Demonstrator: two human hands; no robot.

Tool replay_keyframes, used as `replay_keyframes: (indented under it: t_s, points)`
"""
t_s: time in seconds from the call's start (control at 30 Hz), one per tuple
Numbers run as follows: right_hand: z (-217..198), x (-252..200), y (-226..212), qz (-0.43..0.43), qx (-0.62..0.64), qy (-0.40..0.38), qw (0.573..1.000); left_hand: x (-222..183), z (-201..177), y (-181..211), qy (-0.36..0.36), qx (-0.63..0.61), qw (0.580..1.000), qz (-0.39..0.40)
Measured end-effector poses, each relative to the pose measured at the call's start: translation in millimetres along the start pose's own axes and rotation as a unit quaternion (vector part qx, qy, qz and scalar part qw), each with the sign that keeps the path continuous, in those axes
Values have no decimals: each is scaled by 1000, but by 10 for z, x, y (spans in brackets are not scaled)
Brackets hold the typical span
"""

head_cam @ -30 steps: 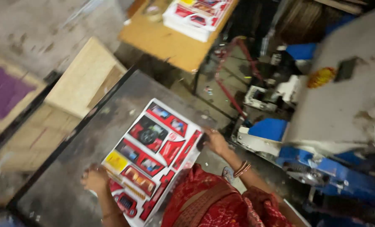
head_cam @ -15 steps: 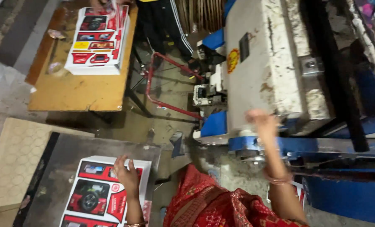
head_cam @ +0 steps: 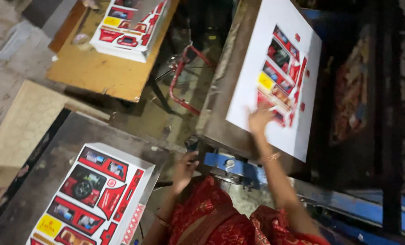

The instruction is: Picking up, inspecting, and stacking printed paper packaging sheets near a machine.

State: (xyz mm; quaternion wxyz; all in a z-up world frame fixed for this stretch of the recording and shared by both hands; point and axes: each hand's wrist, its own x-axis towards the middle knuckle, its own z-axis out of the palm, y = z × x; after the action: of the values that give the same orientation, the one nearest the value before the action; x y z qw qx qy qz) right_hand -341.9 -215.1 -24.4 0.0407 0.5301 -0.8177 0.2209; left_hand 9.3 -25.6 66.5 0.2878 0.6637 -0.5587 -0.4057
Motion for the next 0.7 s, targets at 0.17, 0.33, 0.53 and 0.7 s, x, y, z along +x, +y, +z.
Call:
replay_keyframes:
  t_s: [0.17, 0.33, 0.53, 0.7]
  points:
    - [-1362, -1870, -2067, -293, 241, -256, 889, 284, 35, -950, 77, -262, 954, 127]
    - [-1024, -2766, -2483, -484, 350, -311, 740, -47, -1116, -2838, 282, -208, 936, -24]
    - [-694, -3154, -2872, -502, 356, -375, 694, -2210, -3208, -3585, 521, -171, 798, -251]
    - [-558, -3366, -3396, -569, 231, -441, 654, -3003, -3802, -4399, 440, -59, 825, -349]
